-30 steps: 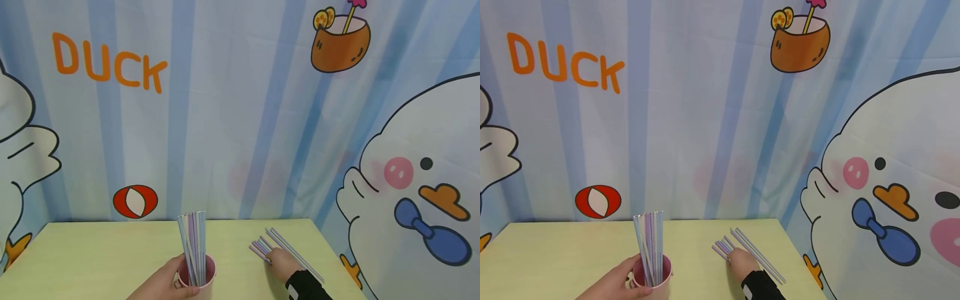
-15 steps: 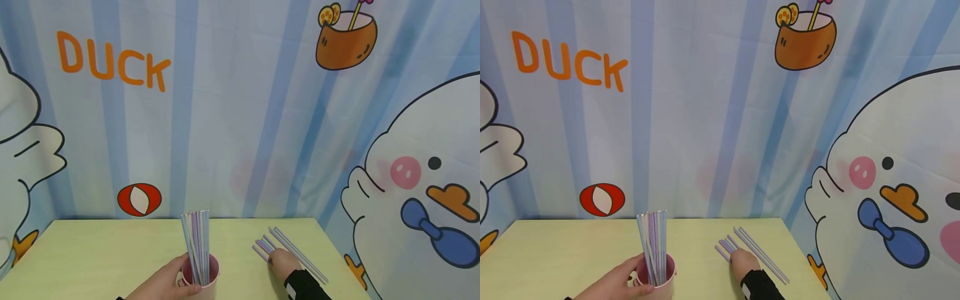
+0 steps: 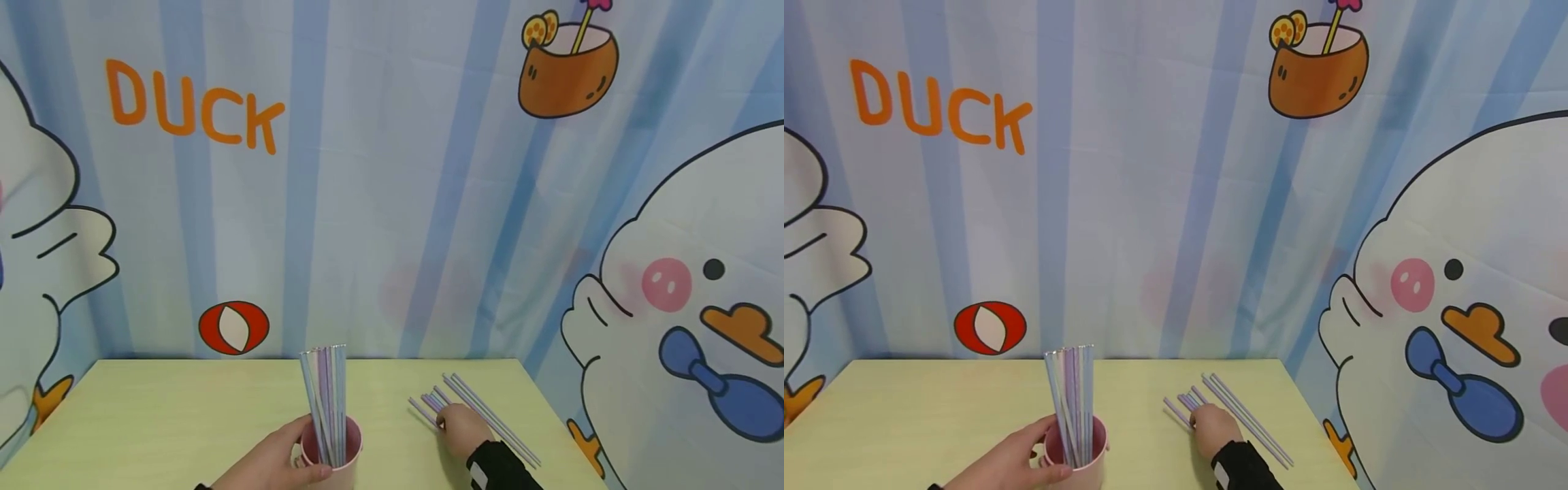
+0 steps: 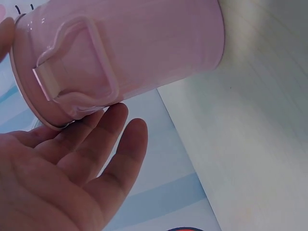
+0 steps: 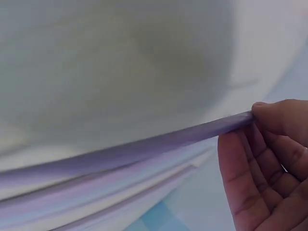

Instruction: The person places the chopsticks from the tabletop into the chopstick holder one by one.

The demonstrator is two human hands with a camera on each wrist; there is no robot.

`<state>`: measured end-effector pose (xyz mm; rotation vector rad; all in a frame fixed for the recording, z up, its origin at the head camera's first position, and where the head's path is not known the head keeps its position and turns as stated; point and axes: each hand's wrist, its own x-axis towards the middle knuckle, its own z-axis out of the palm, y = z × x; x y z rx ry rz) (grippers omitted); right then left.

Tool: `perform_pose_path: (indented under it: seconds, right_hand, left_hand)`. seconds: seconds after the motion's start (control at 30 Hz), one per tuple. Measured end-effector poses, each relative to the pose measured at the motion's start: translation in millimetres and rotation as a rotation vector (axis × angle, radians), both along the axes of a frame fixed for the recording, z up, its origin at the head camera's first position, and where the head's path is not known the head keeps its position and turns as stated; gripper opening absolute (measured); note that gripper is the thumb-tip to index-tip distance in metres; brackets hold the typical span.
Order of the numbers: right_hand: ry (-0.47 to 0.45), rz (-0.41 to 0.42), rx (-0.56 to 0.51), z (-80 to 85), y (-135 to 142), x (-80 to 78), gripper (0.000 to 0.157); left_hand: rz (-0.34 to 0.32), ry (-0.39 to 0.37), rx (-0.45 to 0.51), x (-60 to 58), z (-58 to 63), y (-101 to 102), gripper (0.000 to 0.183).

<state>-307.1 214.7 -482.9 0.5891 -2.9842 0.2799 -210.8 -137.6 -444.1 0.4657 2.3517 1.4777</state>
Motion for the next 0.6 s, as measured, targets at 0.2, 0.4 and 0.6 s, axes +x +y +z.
perform_pose_path:
  seconds: [0.2, 0.4, 0.6]
  right_hand:
    - [0.005, 0.032, -0.221, 32.5, -14.2, 5.9, 0.006]
    - [-0.045, 0.046, -0.456, 66.0, -37.3, 15.1, 0.010]
    - [-0.040, 0.059, -0.661, 91.5, -61.6, 22.7, 0.012]
  left_hand:
    - [0.038, -0.011, -0.039, -0.2, -0.8, 2.1, 0.082]
    - [0.059, -0.009, -0.057, -0.6, -0.3, 2.8, 0.085]
    - [0.078, -0.016, -0.078, -1.3, -0.9, 3.5, 0.087]
